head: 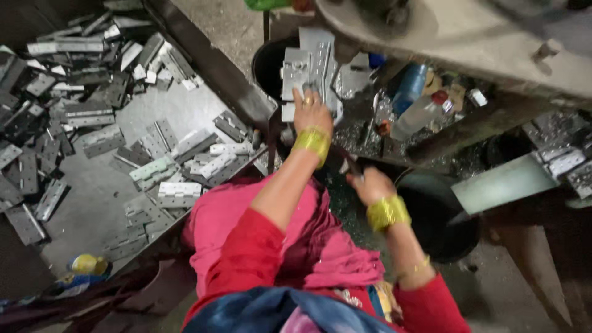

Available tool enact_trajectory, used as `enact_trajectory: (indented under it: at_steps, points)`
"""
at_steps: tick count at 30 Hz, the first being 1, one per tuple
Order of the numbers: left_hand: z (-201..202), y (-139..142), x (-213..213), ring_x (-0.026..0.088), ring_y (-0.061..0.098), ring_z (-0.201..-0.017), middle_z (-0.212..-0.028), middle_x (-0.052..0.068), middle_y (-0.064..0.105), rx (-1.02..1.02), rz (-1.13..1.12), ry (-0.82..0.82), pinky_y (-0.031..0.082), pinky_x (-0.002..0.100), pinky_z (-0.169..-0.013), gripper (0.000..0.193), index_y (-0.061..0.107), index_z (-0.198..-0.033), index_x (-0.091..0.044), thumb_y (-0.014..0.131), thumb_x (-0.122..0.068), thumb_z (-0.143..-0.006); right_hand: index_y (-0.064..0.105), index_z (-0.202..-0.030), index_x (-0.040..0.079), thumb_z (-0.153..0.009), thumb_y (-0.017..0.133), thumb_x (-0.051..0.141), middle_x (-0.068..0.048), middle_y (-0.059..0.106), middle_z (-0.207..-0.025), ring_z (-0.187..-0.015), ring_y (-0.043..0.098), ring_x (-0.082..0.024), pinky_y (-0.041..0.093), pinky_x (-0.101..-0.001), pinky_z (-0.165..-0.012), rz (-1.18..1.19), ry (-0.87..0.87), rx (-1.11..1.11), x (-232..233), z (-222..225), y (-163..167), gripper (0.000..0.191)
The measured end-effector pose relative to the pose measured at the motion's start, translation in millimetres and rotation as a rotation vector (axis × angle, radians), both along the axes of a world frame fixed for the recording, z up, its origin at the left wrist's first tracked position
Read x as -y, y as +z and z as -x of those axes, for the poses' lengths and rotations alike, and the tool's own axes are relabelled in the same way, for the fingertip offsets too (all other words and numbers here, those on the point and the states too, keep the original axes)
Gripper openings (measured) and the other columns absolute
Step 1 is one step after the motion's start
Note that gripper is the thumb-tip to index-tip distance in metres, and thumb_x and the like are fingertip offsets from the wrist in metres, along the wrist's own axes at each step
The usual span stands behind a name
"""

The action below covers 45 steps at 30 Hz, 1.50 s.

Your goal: The person sits on the floor and repeatedly picks up small metal plates from a bin, places them under a drill press, and operates the machine to drill holes. After each cycle, the person removes the plate and returns it to the bin.

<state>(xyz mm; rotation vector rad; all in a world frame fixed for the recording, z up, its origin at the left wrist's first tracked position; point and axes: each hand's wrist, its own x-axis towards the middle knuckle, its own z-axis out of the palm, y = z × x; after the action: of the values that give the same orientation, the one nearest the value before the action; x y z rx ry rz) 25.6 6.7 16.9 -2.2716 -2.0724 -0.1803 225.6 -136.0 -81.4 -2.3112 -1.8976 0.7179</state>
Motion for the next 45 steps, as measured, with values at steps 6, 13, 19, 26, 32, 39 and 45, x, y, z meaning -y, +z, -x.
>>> enact_trajectory:
  at_steps: [6, 13, 19, 26, 32, 39, 45]
  points:
    - [-2, 5, 2, 0.029, 0.038, -0.145, -0.151, 0.012, 0.053, -0.055, -0.249, 0.067, 0.005, 0.061, -0.120, 0.048, 0.070, -0.128, -0.007, 0.049, -0.024, -0.089, 0.072, -0.111, 0.001, -0.090, 0.067, 0.053, -0.030, 0.070, -0.103, -0.096, 0.067, -0.049, 0.054, -0.0561, -0.080, -0.293, 0.043, -0.061, 2, 1, 5, 0.056]
    - [5, 19, 16, 0.030, 0.035, -0.151, -0.156, 0.006, 0.050, 0.040, -0.014, 0.015, 0.001, 0.063, -0.124, 0.039, 0.070, -0.128, -0.012, 0.045, -0.021, -0.100, 0.072, -0.108, 0.004, -0.087, 0.068, 0.046, -0.026, 0.073, -0.100, -0.096, 0.071, -0.044, 0.057, -0.0532, -0.083, -0.032, -0.037, -0.106, 6, -3, -12, 0.047]
    - [13, 24, 7, 0.032, 0.030, -0.150, -0.158, 0.007, 0.043, -0.061, -0.062, 0.005, -0.004, 0.064, -0.118, 0.049, 0.062, -0.137, -0.010, 0.046, -0.023, -0.094, 0.068, -0.113, 0.001, -0.090, 0.068, 0.050, -0.029, 0.069, -0.106, -0.099, 0.065, -0.051, 0.053, -0.0555, -0.082, -0.263, 0.076, -0.148, 9, 1, -16, 0.054]
    - [9, 28, -19, 0.029, 0.027, -0.155, -0.163, 0.007, 0.039, -0.099, 0.090, 0.051, -0.007, 0.060, -0.123, 0.044, 0.063, -0.139, -0.011, 0.041, -0.023, -0.103, 0.066, -0.117, 0.003, -0.089, 0.066, 0.053, -0.028, 0.071, -0.107, -0.102, 0.068, -0.047, 0.055, -0.0541, -0.085, -0.066, 0.058, -0.051, 5, -2, 5, 0.058]
    - [11, 26, -17, 0.027, 0.038, -0.147, -0.158, 0.009, 0.047, -0.098, -0.035, 0.001, -0.006, 0.061, -0.123, 0.050, 0.063, -0.142, -0.005, 0.045, -0.021, -0.098, 0.068, -0.115, 0.003, -0.093, 0.065, 0.050, -0.028, 0.070, -0.108, -0.100, 0.066, -0.049, 0.053, -0.0555, -0.082, -0.230, 0.040, -0.093, 14, 3, -12, 0.052]
    - [12, 23, -4, 0.029, 0.037, -0.150, -0.157, 0.009, 0.048, -0.054, 0.068, 0.001, -0.006, 0.061, -0.125, 0.043, 0.064, -0.138, -0.007, 0.042, -0.020, -0.103, 0.073, -0.107, 0.005, -0.091, 0.065, 0.049, -0.025, 0.072, -0.099, -0.092, 0.068, -0.047, 0.055, -0.0543, -0.077, -0.174, -0.035, -0.157, 22, 1, -26, 0.047]
    - [11, 26, -28, 0.030, 0.029, -0.151, -0.165, 0.006, 0.033, -0.054, 0.079, 0.040, -0.008, 0.061, -0.121, 0.050, 0.055, -0.143, -0.007, 0.043, -0.019, -0.097, 0.077, -0.107, 0.010, -0.087, 0.067, 0.049, -0.025, 0.075, -0.096, -0.091, 0.074, -0.043, 0.056, -0.0518, -0.078, 0.047, -0.024, -0.179, 6, -12, -41, 0.045]
